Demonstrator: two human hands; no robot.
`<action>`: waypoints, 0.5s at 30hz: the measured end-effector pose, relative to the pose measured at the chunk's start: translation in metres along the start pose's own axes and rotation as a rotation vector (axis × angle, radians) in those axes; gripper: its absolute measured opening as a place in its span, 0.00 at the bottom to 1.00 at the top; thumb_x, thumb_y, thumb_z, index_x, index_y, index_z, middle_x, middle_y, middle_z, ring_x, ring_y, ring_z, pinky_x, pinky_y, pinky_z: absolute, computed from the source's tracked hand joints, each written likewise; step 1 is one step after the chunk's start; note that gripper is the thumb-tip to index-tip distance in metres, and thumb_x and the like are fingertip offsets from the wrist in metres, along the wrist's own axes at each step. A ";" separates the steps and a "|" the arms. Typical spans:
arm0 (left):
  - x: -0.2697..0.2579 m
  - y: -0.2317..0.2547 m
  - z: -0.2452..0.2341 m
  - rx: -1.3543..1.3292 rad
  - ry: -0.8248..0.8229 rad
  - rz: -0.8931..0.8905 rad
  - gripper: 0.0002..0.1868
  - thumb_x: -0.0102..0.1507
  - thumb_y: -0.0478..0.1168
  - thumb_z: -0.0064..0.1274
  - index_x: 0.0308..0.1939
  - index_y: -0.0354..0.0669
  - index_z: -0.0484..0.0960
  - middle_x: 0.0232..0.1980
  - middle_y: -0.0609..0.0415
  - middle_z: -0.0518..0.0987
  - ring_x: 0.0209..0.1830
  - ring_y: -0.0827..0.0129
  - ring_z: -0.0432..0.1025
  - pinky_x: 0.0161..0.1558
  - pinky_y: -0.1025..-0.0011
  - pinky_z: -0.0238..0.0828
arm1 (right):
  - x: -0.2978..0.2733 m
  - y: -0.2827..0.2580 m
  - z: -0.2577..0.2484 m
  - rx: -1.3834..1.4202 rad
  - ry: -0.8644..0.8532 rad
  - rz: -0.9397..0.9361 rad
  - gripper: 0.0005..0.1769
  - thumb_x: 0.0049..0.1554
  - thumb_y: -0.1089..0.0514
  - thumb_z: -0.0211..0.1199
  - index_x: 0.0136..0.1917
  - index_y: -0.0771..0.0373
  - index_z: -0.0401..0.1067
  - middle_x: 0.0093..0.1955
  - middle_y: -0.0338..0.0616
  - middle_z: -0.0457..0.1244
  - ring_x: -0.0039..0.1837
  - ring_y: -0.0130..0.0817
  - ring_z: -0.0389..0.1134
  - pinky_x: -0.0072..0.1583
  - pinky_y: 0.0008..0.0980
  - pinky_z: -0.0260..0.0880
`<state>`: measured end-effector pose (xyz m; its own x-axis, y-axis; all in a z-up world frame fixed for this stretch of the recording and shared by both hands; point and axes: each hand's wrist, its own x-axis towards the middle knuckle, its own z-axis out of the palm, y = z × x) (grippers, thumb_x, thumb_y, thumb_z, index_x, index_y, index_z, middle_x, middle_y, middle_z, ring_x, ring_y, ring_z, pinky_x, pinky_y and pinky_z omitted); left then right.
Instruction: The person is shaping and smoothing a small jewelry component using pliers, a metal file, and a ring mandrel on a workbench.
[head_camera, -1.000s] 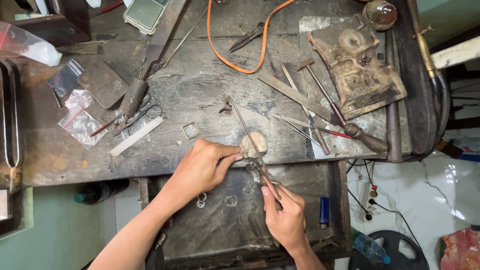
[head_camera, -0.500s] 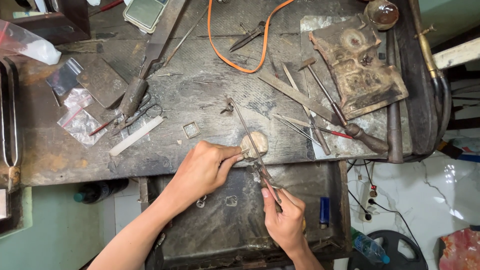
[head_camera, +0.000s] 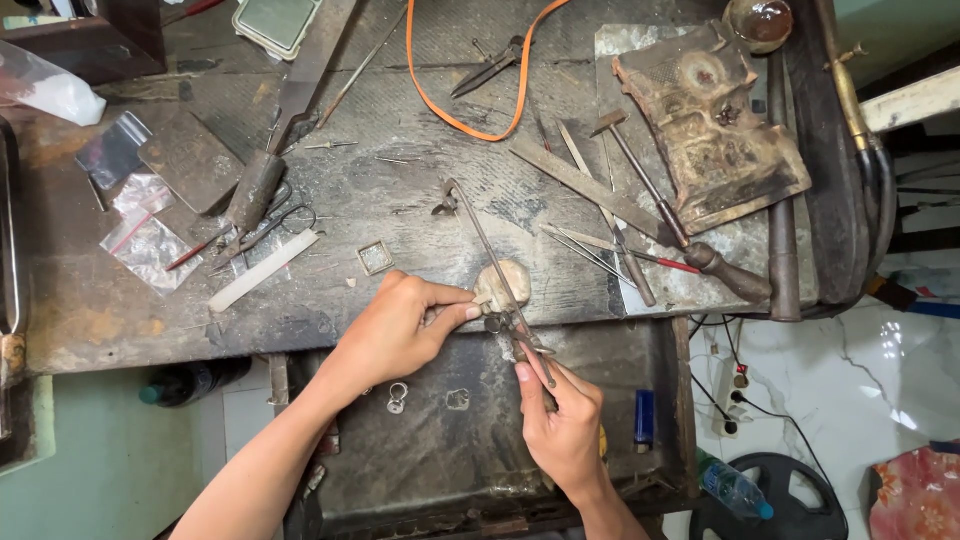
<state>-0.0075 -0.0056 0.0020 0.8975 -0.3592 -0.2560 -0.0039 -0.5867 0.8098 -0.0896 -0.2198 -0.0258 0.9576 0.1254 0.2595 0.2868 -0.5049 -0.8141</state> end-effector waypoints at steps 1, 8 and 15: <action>0.000 -0.001 0.000 0.000 0.000 0.001 0.15 0.69 0.47 0.48 0.37 0.53 0.91 0.23 0.63 0.85 0.23 0.48 0.62 0.61 0.68 0.55 | 0.000 -0.001 -0.001 -0.001 0.001 -0.001 0.16 0.63 0.62 0.57 0.61 0.71 0.74 0.50 0.46 0.74 0.27 0.25 0.63 0.34 0.26 0.67; 0.000 0.000 -0.002 0.016 -0.021 -0.022 0.15 0.69 0.48 0.49 0.34 0.54 0.89 0.20 0.63 0.74 0.29 0.53 0.53 0.58 0.72 0.57 | 0.001 -0.002 -0.003 -0.003 -0.013 0.002 0.14 0.63 0.61 0.56 0.58 0.71 0.76 0.44 0.44 0.68 0.28 0.26 0.63 0.34 0.26 0.67; -0.005 0.002 0.002 0.064 -0.023 -0.105 0.17 0.69 0.51 0.46 0.48 0.55 0.90 0.39 0.62 0.90 0.45 0.49 0.67 0.54 0.63 0.63 | 0.000 0.000 -0.005 -0.004 -0.019 -0.031 0.11 0.63 0.63 0.57 0.53 0.72 0.77 0.40 0.44 0.71 0.37 0.31 0.70 0.40 0.28 0.70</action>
<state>-0.0126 -0.0069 0.0037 0.8839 -0.3101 -0.3502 0.0604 -0.6668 0.7428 -0.0898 -0.2237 -0.0230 0.9486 0.1573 0.2747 0.3163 -0.5039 -0.8038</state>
